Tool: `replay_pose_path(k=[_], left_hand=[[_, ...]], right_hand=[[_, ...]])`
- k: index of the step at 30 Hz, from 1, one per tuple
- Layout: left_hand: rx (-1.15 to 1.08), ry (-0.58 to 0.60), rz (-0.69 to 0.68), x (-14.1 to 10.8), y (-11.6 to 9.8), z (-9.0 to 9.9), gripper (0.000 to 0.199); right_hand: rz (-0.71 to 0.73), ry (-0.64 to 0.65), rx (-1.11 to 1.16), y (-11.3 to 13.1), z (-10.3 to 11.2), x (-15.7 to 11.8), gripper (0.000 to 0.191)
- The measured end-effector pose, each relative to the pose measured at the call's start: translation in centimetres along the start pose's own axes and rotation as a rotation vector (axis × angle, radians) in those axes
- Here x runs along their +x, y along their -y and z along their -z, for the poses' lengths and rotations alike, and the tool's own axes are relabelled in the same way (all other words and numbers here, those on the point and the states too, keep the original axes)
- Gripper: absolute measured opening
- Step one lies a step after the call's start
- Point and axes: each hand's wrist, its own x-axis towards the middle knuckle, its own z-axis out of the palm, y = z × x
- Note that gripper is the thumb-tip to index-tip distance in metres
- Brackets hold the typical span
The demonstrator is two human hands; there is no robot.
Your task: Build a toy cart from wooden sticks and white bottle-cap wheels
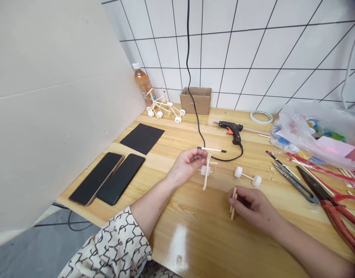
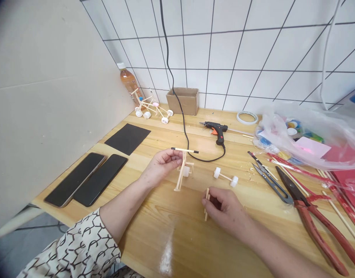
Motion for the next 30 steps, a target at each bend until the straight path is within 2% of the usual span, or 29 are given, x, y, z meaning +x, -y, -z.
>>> replay_pose_path(k=[6, 15, 30], left_hand=[[0.009, 0.013, 0.011, -0.03, -0.17, 0.0, 0.012], [0.021, 0.017, 0.016, 0.03, -0.14, 0.01, 0.013], [0.021, 0.041, 0.031, 0.07, -0.1, 0.23, 0.016]], right_hand=[[-0.091, -0.108, -0.139, 0.14, 0.27, 0.12, 0.021], [-0.137, -0.133, -0.384, -0.01, 0.5, 0.4, 0.015], [-0.084, -0.136, -0.396, 0.08, 0.35, 0.27, 0.017]])
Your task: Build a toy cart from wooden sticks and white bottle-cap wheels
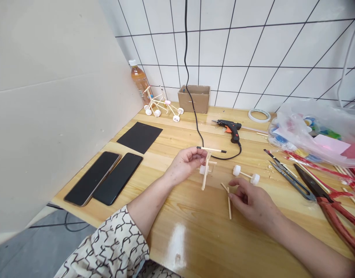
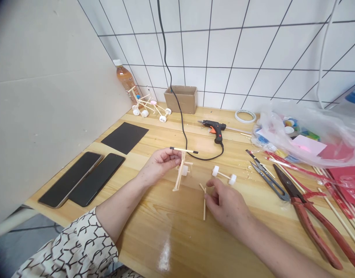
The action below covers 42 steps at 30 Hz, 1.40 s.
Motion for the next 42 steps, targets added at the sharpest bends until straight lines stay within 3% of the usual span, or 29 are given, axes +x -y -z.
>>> replay_pose_path(k=[9, 13, 17, 20, 23, 26, 29, 42], left_hand=[[0.012, 0.017, -0.008, -0.1, -0.1, 0.0, 0.015], [0.015, 0.025, -0.011, -0.1, -0.1, 0.1, 0.016], [0.022, 0.02, -0.015, 0.0, 0.0, 0.1, 0.018], [0.027, 0.022, -0.012, 0.0, 0.1, 0.2, 0.018], [0.026, 0.02, -0.015, 0.0, 0.2, 0.2, 0.018], [0.025, 0.027, -0.03, -0.1, 0.2, 0.2, 0.016], [0.026, 0.023, -0.04, -0.1, 0.3, 0.3, 0.015], [0.042, 0.049, -0.016, -0.4, 0.4, 0.5, 0.018]], right_hand=[[0.007, 0.0, -0.027, -0.2, -0.1, -0.2, 0.018], [0.061, -0.072, -0.094, -0.3, -0.3, -0.5, 0.02], [0.351, -0.213, -0.213, 0.6, -0.4, -1.1, 0.017], [0.585, -0.147, -0.285, 2.0, -0.5, -1.6, 0.02], [0.693, -0.027, -0.37, 2.9, -0.7, -1.8, 0.026], [0.707, 0.049, -0.418, 2.8, -1.2, -1.9, 0.018], [0.699, 0.038, -0.407, 2.1, -1.5, -1.7, 0.013], [0.661, -0.204, -0.386, 0.4, -1.9, -1.2, 0.019]])
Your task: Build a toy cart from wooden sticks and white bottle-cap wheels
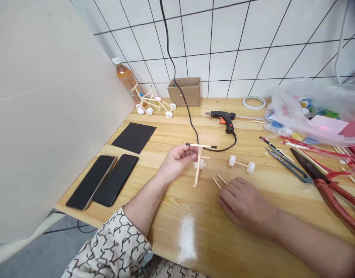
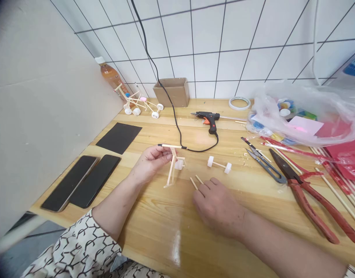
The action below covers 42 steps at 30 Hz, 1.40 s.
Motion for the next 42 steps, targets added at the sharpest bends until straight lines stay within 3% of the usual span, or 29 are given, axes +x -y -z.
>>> replay_pose_path(k=[10, 20, 25, 37, 42], left_hand=[[-0.006, 0.01, 0.002, 0.0, 0.2, 0.0, 0.019], [0.008, 0.041, -0.038, -0.2, 0.0, 0.0, 0.014], [-0.038, 0.054, -0.017, -0.2, 0.2, -0.2, 0.007], [-0.049, 0.066, 0.029, 0.0, -0.1, -0.8, 0.015], [-0.087, 0.05, 0.04, 0.2, 0.1, -0.9, 0.016]], right_hand=[[-0.101, -0.07, -0.091, -0.3, 0.0, 0.0, 0.023], [-0.102, -0.1, -0.098, -0.6, 0.3, 0.1, 0.021], [-0.128, -0.124, -0.001, -0.3, 0.5, 0.4, 0.017], [-0.271, -0.168, 0.224, 0.7, 2.4, 2.7, 0.007], [-0.408, -0.313, 0.174, 0.4, 2.0, 4.0, 0.013]])
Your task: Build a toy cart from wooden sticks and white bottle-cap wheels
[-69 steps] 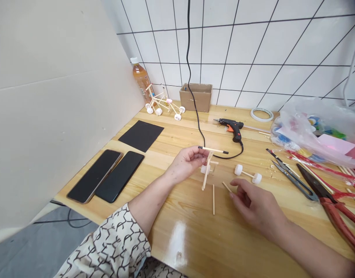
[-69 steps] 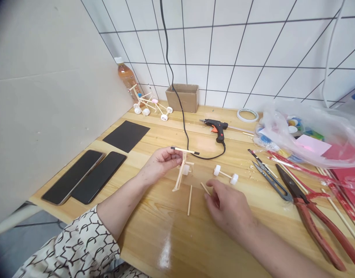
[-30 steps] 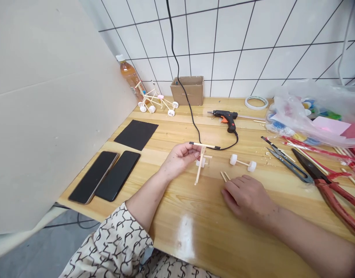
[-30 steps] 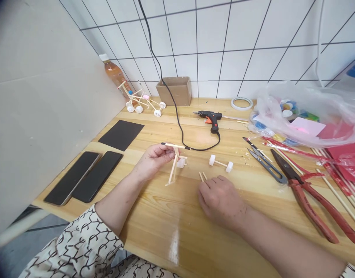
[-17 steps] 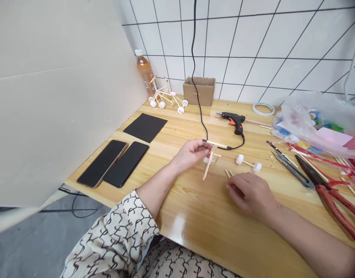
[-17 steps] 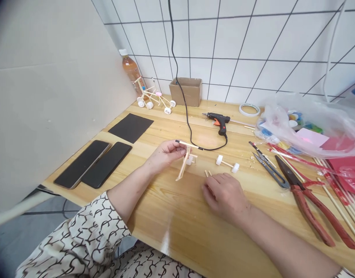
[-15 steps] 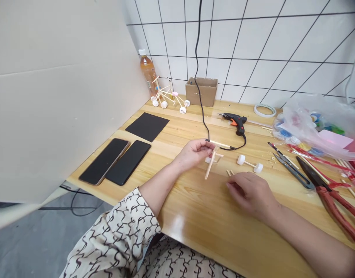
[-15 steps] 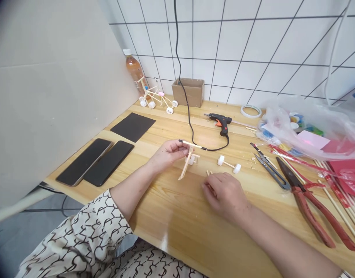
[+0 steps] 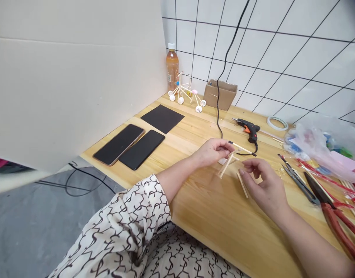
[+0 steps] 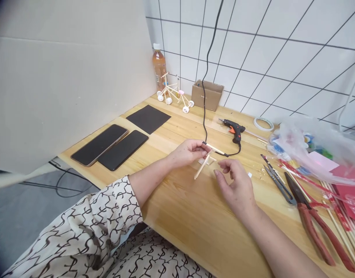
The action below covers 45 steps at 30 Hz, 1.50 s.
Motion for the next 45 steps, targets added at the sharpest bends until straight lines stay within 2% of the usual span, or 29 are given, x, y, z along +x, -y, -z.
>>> replay_pose_path(k=[2, 6, 13, 20, 23, 26, 29, 34, 39, 45], left_hand=[[-0.009, -0.001, 0.005, 0.1, 0.1, 0.1, 0.015], [-0.023, 0.015, -0.027, 0.1, 0.3, 0.2, 0.013], [0.003, 0.017, -0.056, -0.1, 0.1, 0.5, 0.013], [0.077, -0.019, -0.075, -0.4, -0.5, 0.4, 0.01], [0.115, -0.089, -0.114, -0.7, -0.9, 0.6, 0.008], [0.175, -0.231, -0.162, -2.1, -1.6, 1.0, 0.007], [0.365, -0.308, -0.216, -4.5, -2.2, 1.2, 0.019], [0.773, -0.308, -0.254, -7.9, -1.4, 0.7, 0.029], [1.051, -0.347, -0.257, -8.7, 0.5, 0.8, 0.031], [1.166, -0.35, -0.3, -8.7, 1.1, 0.4, 0.016]], right_hand=[[-0.035, -0.042, -0.009, -0.3, -0.3, 0.6, 0.022], [-0.025, 0.012, 0.016, -0.9, -0.9, 1.4, 0.03], [0.026, 0.011, 0.015, -1.5, -2.4, 1.7, 0.015], [0.068, 0.013, 0.001, -1.2, -2.5, 1.6, 0.01], [0.08, 0.006, -0.005, -1.1, -2.5, 1.6, 0.009], [0.08, -0.01, -0.004, -1.2, -2.6, 1.5, 0.009], [0.078, -0.02, 0.0, -1.3, -2.7, 1.4, 0.009], [0.082, -0.001, 0.014, -1.2, -2.7, 1.4, 0.012], [0.077, 0.009, 0.02, -1.0, -2.7, 1.4, 0.012], [0.08, 0.01, 0.018, -1.1, -2.9, 1.3, 0.013]])
